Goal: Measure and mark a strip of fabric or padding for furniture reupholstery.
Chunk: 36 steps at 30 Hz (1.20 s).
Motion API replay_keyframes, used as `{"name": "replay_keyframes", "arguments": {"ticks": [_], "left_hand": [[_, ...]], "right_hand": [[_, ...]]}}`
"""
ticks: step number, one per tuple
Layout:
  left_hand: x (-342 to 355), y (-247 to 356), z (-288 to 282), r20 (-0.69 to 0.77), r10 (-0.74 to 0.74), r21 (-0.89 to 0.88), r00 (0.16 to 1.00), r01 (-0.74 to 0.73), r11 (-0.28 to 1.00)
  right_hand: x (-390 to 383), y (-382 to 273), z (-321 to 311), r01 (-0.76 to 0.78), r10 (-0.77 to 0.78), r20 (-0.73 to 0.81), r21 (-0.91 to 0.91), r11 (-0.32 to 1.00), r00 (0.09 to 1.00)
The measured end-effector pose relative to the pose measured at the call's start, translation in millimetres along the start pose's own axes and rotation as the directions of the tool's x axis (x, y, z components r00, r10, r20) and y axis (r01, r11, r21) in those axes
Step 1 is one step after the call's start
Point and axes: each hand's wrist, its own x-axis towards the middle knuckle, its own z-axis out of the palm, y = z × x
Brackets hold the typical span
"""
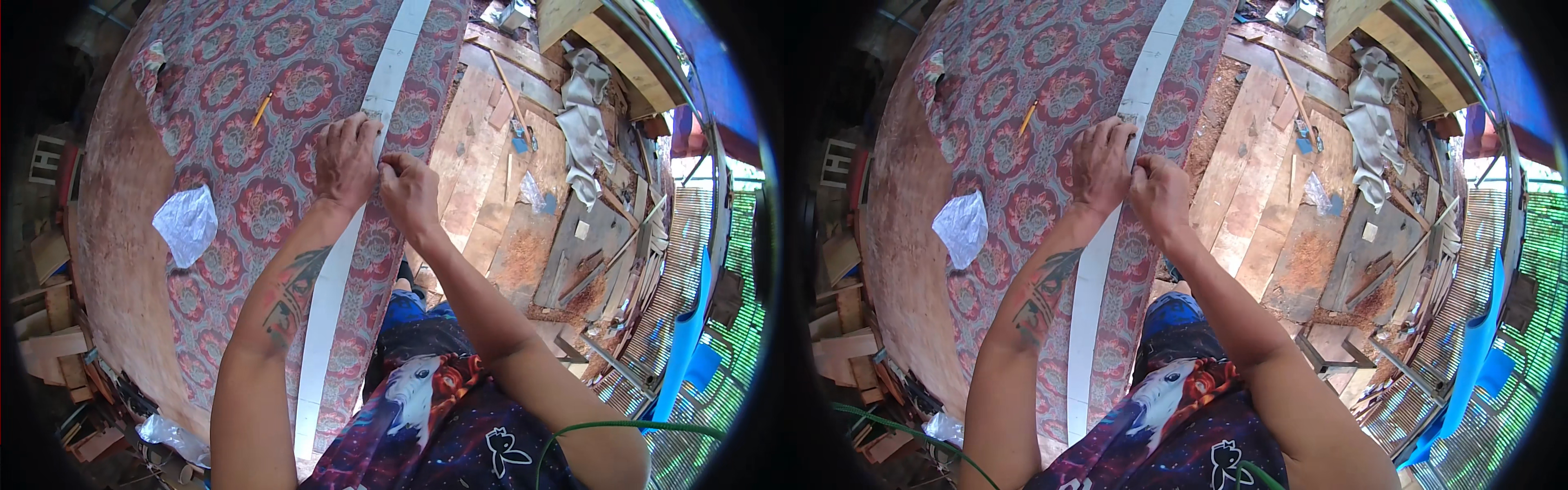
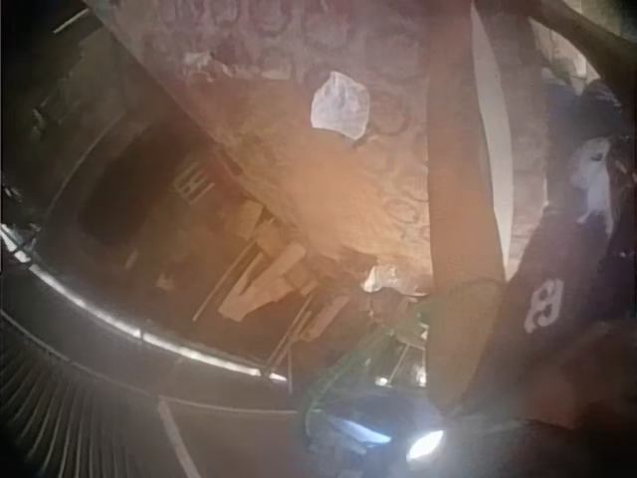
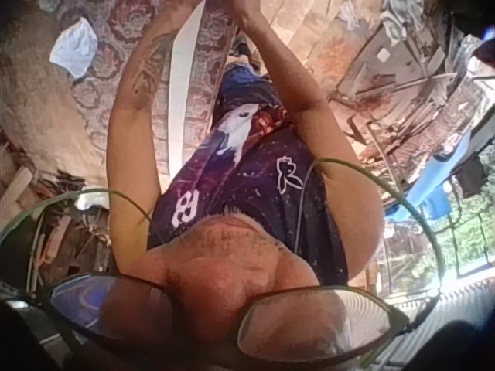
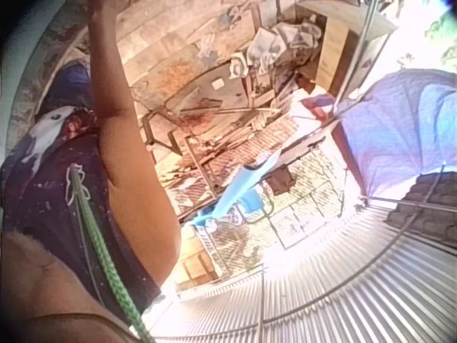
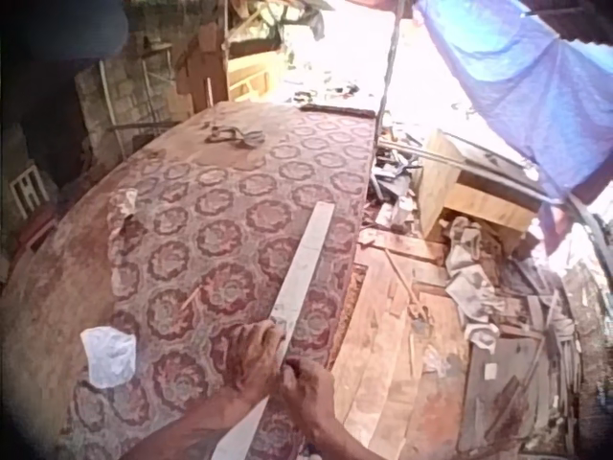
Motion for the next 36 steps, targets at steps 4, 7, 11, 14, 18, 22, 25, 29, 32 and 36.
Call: {"name": "replay_keyframes", "arguments": {"ticks": [4,7,11,14,18,22,25,29,32,36], "left_hand": [[-2.6,-1.6,5.6,-0.001,0.009,0.053,1.000,-0.009,0.999],[-0.7,-1.7,3.7,0.018,-0.009,0.015,1.000,0.009,1.000],[2.2,-1.8,4.5,0.044,-0.010,0.040,0.999,0.008,0.999],[0.4,-1.4,6.2,0.071,-0.021,0.049,0.997,0.017,0.999],[-0.1,-2.7,7.0,0.095,-0.023,0.088,0.995,0.014,0.996],[-0.2,-1.9,5.3,0.112,-0.037,0.059,0.993,0.030,0.998],[0.5,-0.9,4.3,0.119,-0.041,0.048,0.992,0.036,0.998],[2.8,0.8,3.2,0.138,-0.050,0.068,0.989,0.041,0.997],[5.5,2.3,1.9,0.184,-0.073,0.098,0.980,0.055,0.994],[6.8,3.8,2.0,0.194,-0.086,0.089,0.977,0.069,0.994]], "right_hand": [[0.1,2.9,1.2,0.108,-0.112,-0.031,-0.100,0.989,0.993],[-4.5,-8.1,-10.5,-0.023,0.023,0.142,-0.004,1.000,0.990],[0.4,-20.7,-32.6,-0.339,0.326,0.448,-0.054,0.939,0.832],[38.5,-14.5,-23.7,-0.142,0.139,0.086,0.034,0.989,0.987],[77.0,-0.7,-8.3,-0.010,0.010,0.001,0.010,1.000,1.000],[73.2,-1.9,-13.1,-0.001,0.001,0.083,-0.005,1.000,0.997],[65.7,-6.5,-29.0,-0.183,0.212,0.399,-0.110,0.977,0.892],[88.7,-7.9,-26.7,-0.115,0.108,0.141,0.045,0.992,0.984],[121.8,-4.1,-14.1,0.022,-0.025,-0.041,-0.064,0.998,0.999],[132.2,3.4,-15.3,0.000,0.001,0.035,-0.045,0.999,0.999]]}}
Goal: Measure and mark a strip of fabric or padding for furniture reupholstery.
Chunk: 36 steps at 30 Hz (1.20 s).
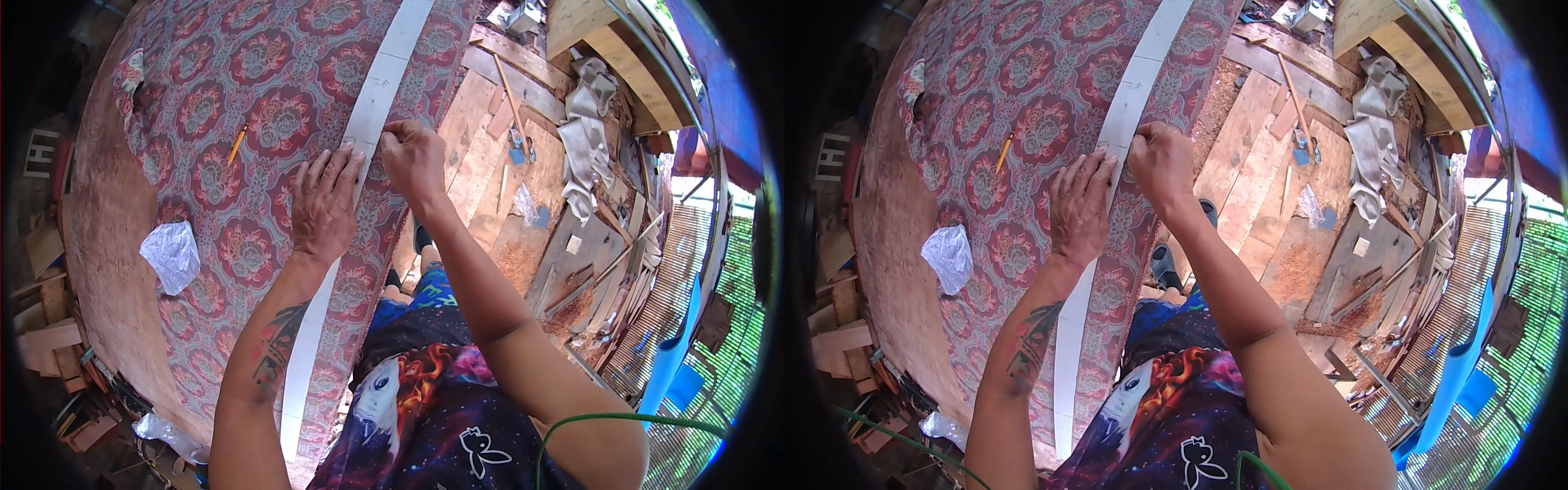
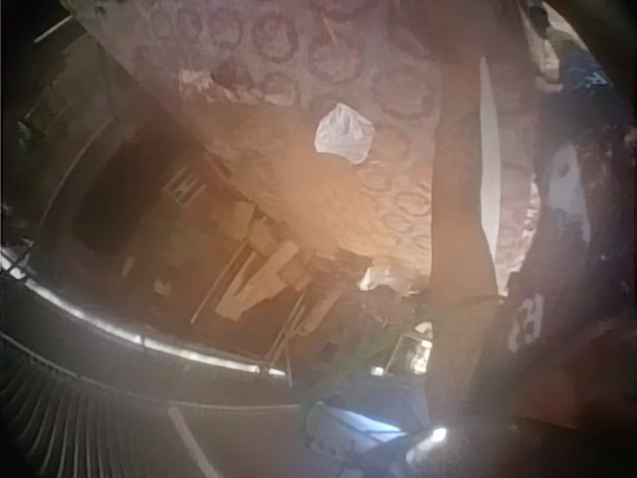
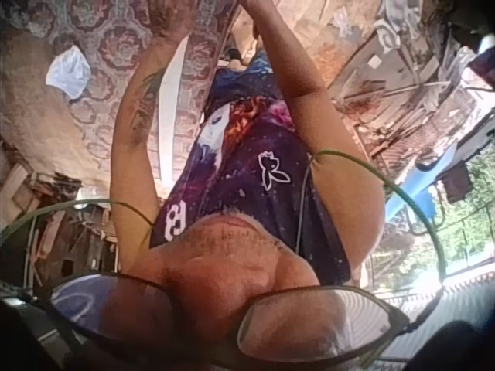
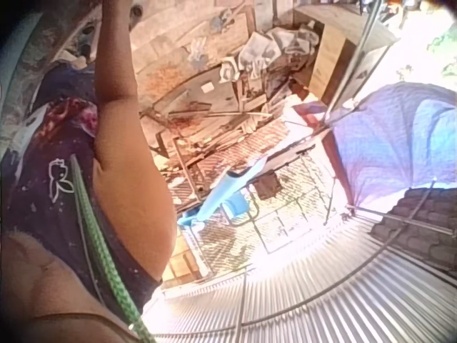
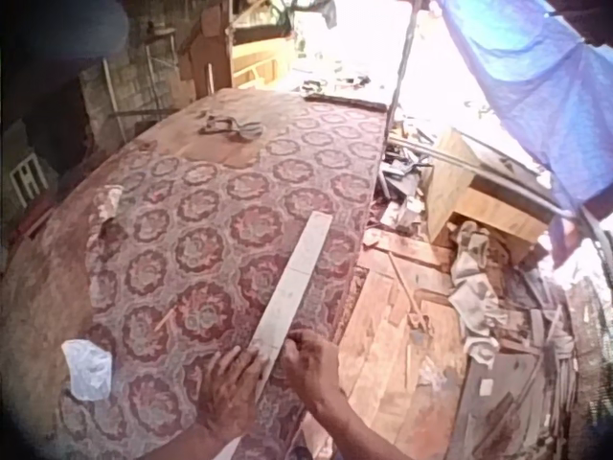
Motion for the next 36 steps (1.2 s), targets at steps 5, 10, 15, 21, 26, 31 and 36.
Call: {"name": "replay_keyframes", "arguments": {"ticks": [5,10,15,21,26,31,36], "left_hand": [[2.5,2.0,-6.3,0.036,0.004,0.037,0.999,-0.006,0.999],[48.4,2.5,-19.0,0.017,0.054,0.031,0.998,-0.055,0.998],[149.4,0.7,11.5,-0.132,0.082,-0.082,0.988,-0.093,0.992],[179.2,-0.5,42.3,-0.169,0.059,0.004,0.984,-0.060,0.998],[180.6,-3.7,43.8,-0.079,0.101,0.085,0.992,-0.095,0.992],[182.4,-1.6,43.6,-0.049,0.063,0.062,0.997,-0.060,0.996],[182.3,-2.1,42.3,-0.035,0.053,0.034,0.998,-0.051,0.998]], "right_hand": [[-13.9,-1.3,-24.3,-0.169,0.130,0.327,0.092,0.981,0.936],[12.9,-5.0,-48.6,-0.214,0.181,0.176,0.192,0.958,0.968],[72.2,-5.1,-28.1,-0.065,0.067,-0.010,0.138,0.988,0.998],[87.3,1.4,-17.2,-0.033,0.032,0.008,0.083,0.996,0.999],[83.5,0.7,-37.6,-0.208,0.189,0.427,-0.001,0.978,0.884],[130.5,-5.9,-45.2,-0.100,0.081,0.123,0.153,0.983,0.989],[179.9,-5.6,-32.4,-0.034,0.034,0.002,0.084,0.996,0.999]]}}
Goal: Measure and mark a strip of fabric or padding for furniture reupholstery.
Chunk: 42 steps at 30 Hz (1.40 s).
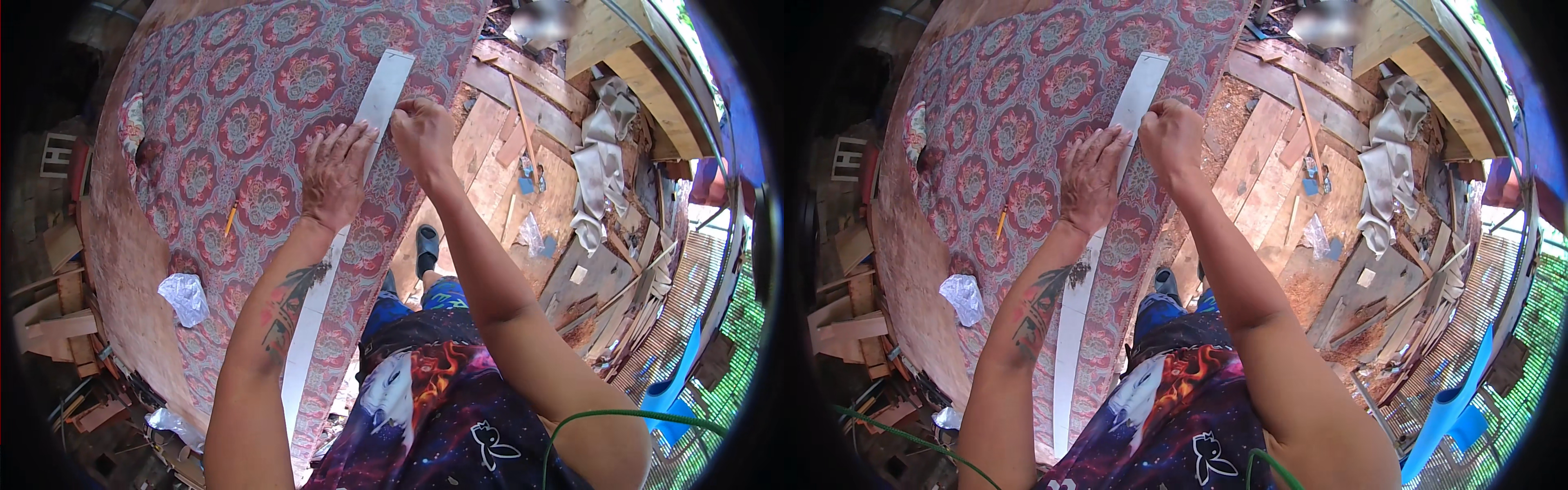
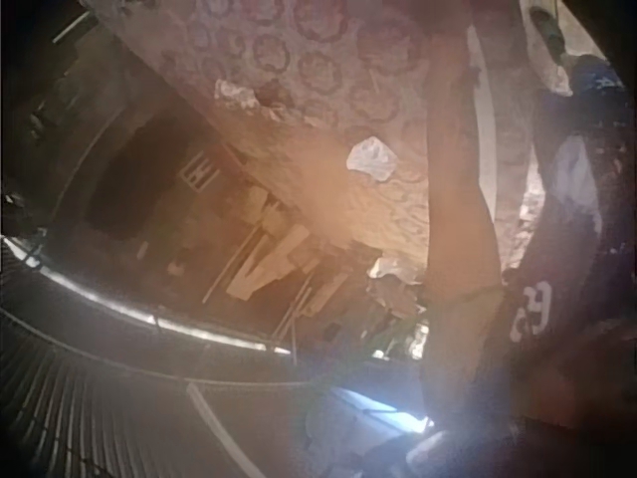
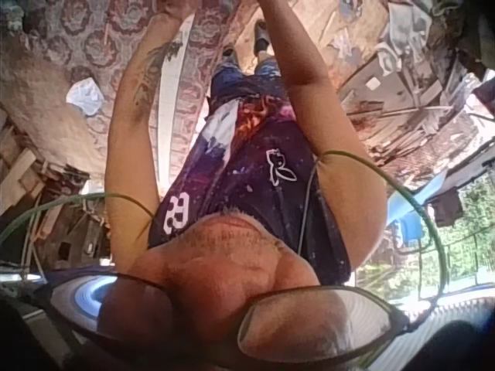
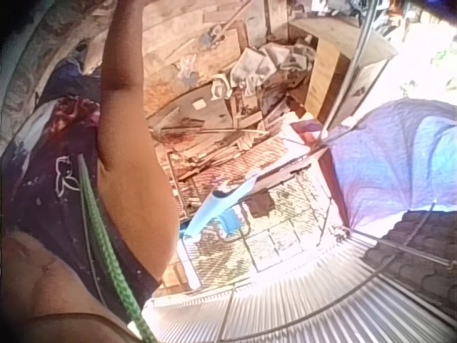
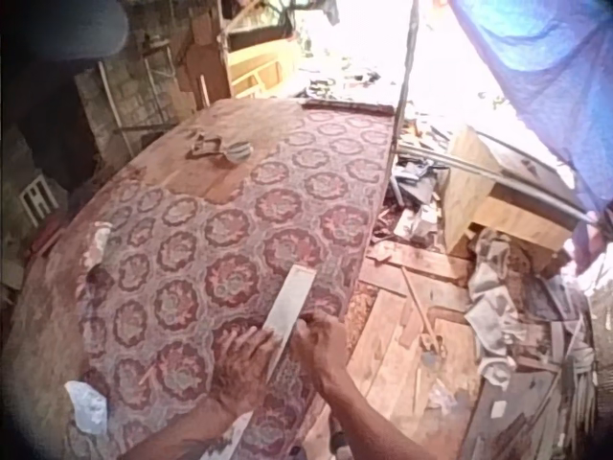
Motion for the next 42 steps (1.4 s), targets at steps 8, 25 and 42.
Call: {"name": "replay_keyframes", "arguments": {"ticks": [8,25,42], "left_hand": [[2.3,2.6,-3.8,0.012,-0.007,-0.019,1.000,0.008,1.000],[0.7,1.6,-1.9,-0.005,-0.007,-0.005,1.000,0.007,1.000],[-271.9,54.2,-98.8,-0.263,-0.679,-0.226,0.685,0.640,0.734]], "right_hand": [[-0.8,7.4,-2.4,0.017,-0.015,0.029,-0.060,0.998,0.999],[-96.1,8.1,-45.4,-0.417,0.196,0.769,0.100,0.903,0.609],[-44.5,-8.1,-80.3,0.141,-0.131,0.779,0.055,0.988,0.613]]}}
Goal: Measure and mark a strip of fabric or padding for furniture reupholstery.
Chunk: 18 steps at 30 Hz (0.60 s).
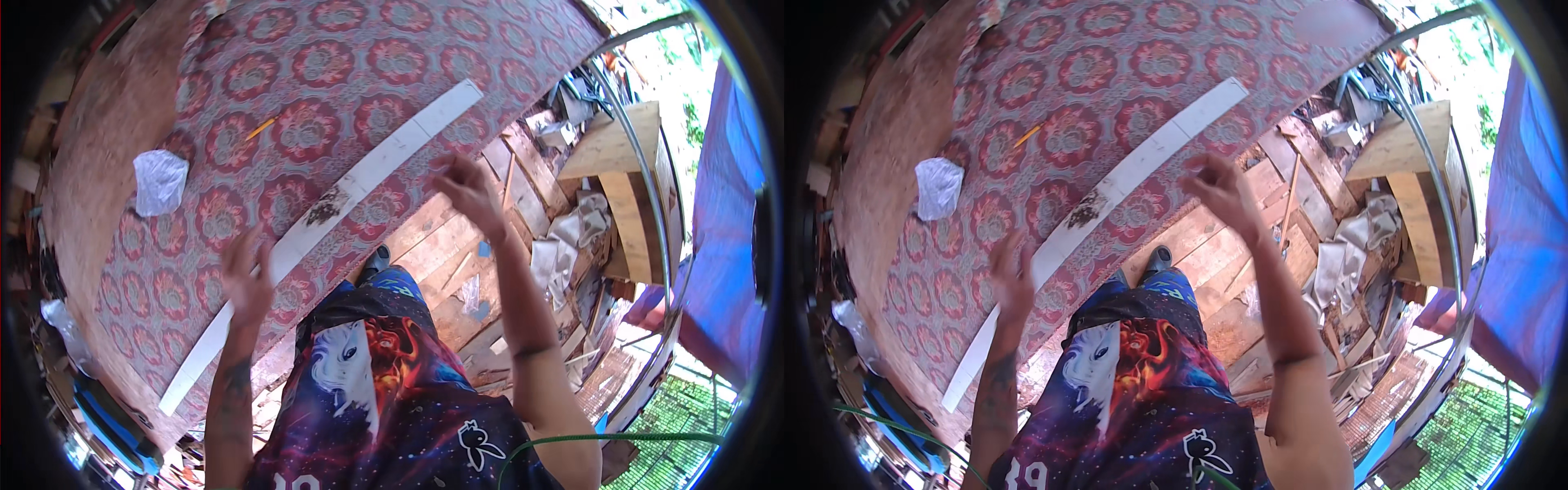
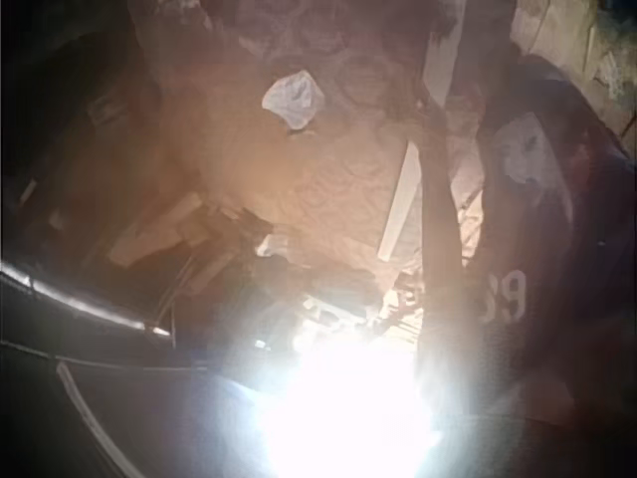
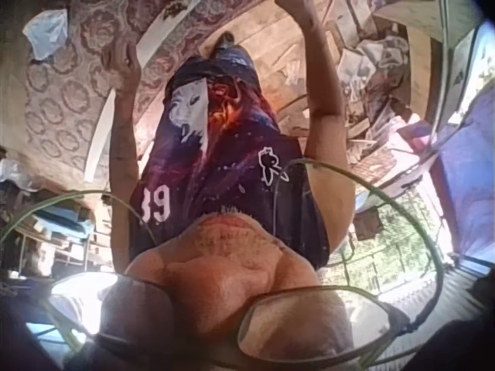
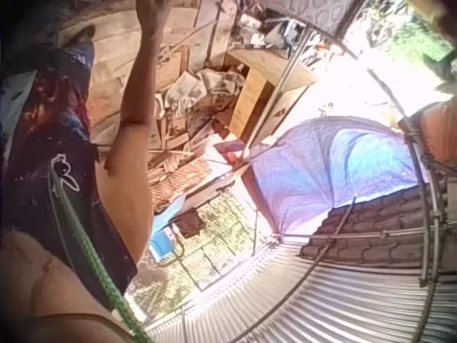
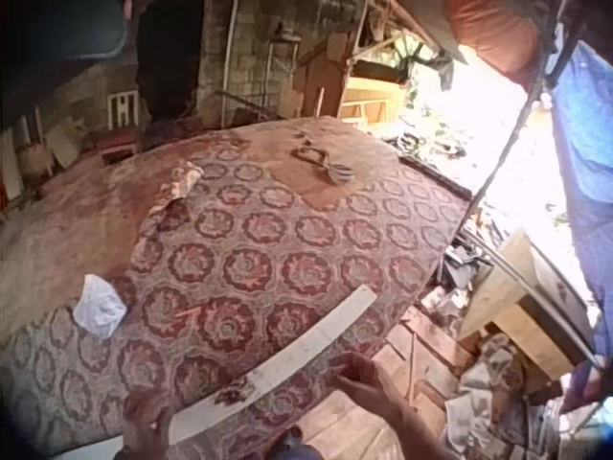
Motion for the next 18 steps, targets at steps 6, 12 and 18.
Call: {"name": "replay_keyframes", "arguments": {"ticks": [6,12,18], "left_hand": [[-184.6,-108.8,-186.3,0.182,-0.380,0.370,0.907,0.295,0.881],[-250.7,-141.5,-216.7,0.260,-0.463,0.485,0.848,0.300,0.822],[-268.0,-159.6,-198.0,0.173,-0.563,0.469,0.808,0.435,0.768]], "right_hand": [[95.2,-12.9,-45.5,0.136,-0.123,0.094,-0.903,0.407,0.988],[142.8,-6.9,-70.3,0.195,0.117,0.263,-0.892,0.408,0.958],[149.7,-9.2,-68.7,0.180,0.176,0.283,-0.877,0.445,0.943]]}}
